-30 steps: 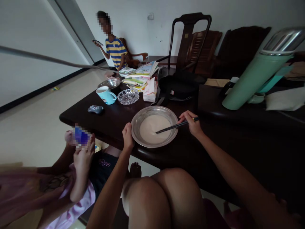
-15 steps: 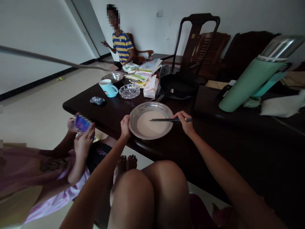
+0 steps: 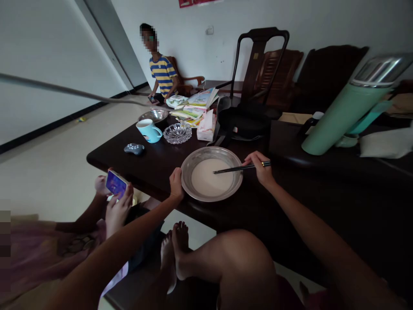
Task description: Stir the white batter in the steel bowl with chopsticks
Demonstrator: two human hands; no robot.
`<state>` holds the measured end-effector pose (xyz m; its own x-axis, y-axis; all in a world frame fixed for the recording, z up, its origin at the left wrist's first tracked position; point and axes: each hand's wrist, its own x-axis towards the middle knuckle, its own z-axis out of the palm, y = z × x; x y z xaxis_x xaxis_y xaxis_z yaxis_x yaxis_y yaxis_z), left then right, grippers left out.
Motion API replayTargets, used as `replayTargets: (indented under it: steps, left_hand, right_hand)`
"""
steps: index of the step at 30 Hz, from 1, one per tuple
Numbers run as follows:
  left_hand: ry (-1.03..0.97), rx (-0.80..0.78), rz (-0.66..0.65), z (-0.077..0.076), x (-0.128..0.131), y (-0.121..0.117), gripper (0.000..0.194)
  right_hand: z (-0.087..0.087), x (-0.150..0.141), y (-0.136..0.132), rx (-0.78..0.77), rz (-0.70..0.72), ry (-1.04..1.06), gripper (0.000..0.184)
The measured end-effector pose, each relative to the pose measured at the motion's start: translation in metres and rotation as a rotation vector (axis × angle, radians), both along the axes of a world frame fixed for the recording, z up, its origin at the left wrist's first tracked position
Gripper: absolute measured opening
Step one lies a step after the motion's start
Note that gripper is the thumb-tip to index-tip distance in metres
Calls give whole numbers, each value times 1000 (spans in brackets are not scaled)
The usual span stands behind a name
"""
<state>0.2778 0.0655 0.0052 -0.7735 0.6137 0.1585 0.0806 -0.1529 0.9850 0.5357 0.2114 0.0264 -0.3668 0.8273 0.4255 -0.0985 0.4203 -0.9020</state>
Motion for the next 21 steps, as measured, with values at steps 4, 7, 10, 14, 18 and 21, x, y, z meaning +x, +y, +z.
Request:
replayTargets:
  steps: [4,7,10,14,18,21]
  left_hand:
    - [1,-48,18,4,-1,-2,39]
    - [-8,-88,4,8,-2,-3,39]
    - [-30,-96,-4,8,-2,-4,39]
    - [-68,-102,-37,4,-3,-6,41]
    - [-68,-111,-35,2,-4,-6,44]
    - [-68,-117,-33,2,-4,-6,47]
  right_hand:
    - [7,-7,0,21,74,-57,40]
    - [7,-10,3,131,28,-123,41]
    - [0,-8,8,46,12,-41,37]
    - [-7,-5,7,13,72,-49,35]
    - [-7,-4,6,131,63,-152,35]
    - [-9,-3,6,40,69,-41,33]
